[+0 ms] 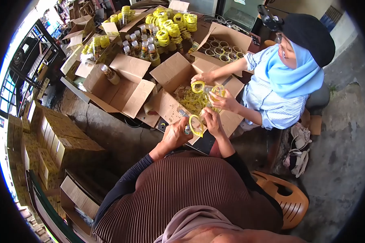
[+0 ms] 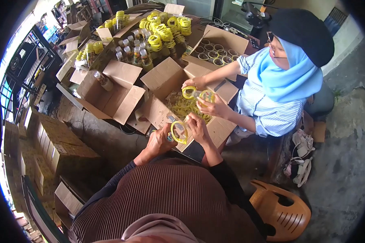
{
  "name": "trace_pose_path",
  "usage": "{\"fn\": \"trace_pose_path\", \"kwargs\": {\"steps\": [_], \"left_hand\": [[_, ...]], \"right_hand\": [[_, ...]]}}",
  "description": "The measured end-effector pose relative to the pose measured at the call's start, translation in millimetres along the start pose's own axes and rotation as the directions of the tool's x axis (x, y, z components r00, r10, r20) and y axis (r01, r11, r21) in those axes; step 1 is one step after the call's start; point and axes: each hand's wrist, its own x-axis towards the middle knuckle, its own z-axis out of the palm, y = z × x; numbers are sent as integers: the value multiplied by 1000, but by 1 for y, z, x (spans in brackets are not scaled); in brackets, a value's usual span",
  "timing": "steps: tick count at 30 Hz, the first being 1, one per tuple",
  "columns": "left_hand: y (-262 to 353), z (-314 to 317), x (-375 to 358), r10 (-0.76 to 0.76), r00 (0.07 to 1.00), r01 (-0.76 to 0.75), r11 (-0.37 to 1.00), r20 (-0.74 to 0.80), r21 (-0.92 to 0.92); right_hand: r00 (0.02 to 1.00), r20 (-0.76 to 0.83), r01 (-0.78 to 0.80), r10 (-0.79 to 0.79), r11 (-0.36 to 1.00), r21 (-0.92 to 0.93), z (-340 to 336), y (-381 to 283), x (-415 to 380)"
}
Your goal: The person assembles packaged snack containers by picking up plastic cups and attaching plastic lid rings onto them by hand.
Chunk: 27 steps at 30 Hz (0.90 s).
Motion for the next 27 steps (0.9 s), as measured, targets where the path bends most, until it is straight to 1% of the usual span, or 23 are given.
{"fn": "trace_pose_path", "kwargs": {"steps": [1, 2, 3, 4, 5, 6, 7, 8, 9, 10, 11, 12, 13, 14, 16, 17, 18, 19, 20, 22, 24, 26, 27], "left_hand": [[-3, 0, -1, 88, 990, -90, 996, -111, -11], [-6, -2, -4, 84, 989, -85, 996, -121, -7], [-10, -6, -9, 10, 984, -12, 1000, -177, -6], [-16, -10, -14, -63, 971, 62, 998, -233, -12], [-32, -10, -19, -6, 961, 2, 1000, -278, -15], [-32, -17, -23, -86, 968, 79, 996, -237, -40], [-30, -23, -25, -102, 968, 90, 994, -229, -61], [-30, -27, -26, -116, 968, 100, 992, -221, -81], [-37, -24, -28, -122, 966, 106, 991, -228, -78], [-47, -18, -29, -71, 964, 58, 997, -257, -58], [-56, -13, -30, -20, 957, 10, 999, -289, -36], [-56, -13, -30, -25, 953, 15, 999, -301, -36], [-53, -15, -29, -28, 958, 19, 999, -284, -36], [-50, -16, -28, -31, 963, 23, 999, -266, -34], [-37, -26, -25, -62, 965, 50, 997, -254, -54], [-34, -29, -24, -83, 972, 69, 995, -221, -71], [-33, -30, -23, -104, 977, 89, 992, -187, -88], [-37, -26, -22, -84, 974, 71, 995, -213, -67], [-36, -27, -20, -87, 974, 75, 995, -211, -64], [-33, -30, -16, -124, 983, 110, 988, -137, -107], [-34, -30, -15, -67, 990, 58, 995, -120, -83], [-42, -25, -13, -57, 998, 56, 998, 31, 32], [-46, -25, -10, -59, 997, 58, 998, 49, 28]], "right_hand": [[972, -228, 46, -56, 998, -53, 5, 10, 4], [890, -441, 77, -118, 991, -110, 10, 21, 8], [915, -372, -90, 158, 977, 193, -8, 18, 20], [889, -221, -269, 401, 847, 458, -33, 9, 33], [873, -194, -344, 449, 845, 409, -39, 4, 38], [875, -184, -348, 449, 845, 407, -40, 5, 39], [930, -97, -333, 355, 924, 187, -38, 6, 39], [962, 14, -271, 271, 962, -36, -35, 6, 41], [984, 36, -174, 177, 983, -63, -27, 5, 42], [980, 55, -182, 189, 977, -111, -21, -4, 43], [992, 28, -120, 127, 979, -166, -15, 7, 43], [998, 5, -58, 60, 974, -221, -8, 21, 43], [1000, 1, -3, 4, 935, -354, -3, 28, 44], [1000, 1, -17, 19, 876, -482, 1, 35, 40], [960, -38, 161, -278, 659, -735, 8, 42, 44], [960, -32, 167, -278, 662, -731, 11, 45, 43], [990, -39, 94, -134, 843, -530, 14, 29, 46], [1000, -9, -14, 12, 955, -295, 18, 10, 48], [997, 71, -19, 37, 970, -242, 21, -8, 49], [959, 282, 18, 27, 988, -155, 27, -37, 43], [934, 353, 133, 51, 868, -478, 37, -55, 35], [943, 330, 133, 55, 844, -519, 42, -50, 33], [944, 329, 153, 37, 831, -535, 43, -46, 33]]}}
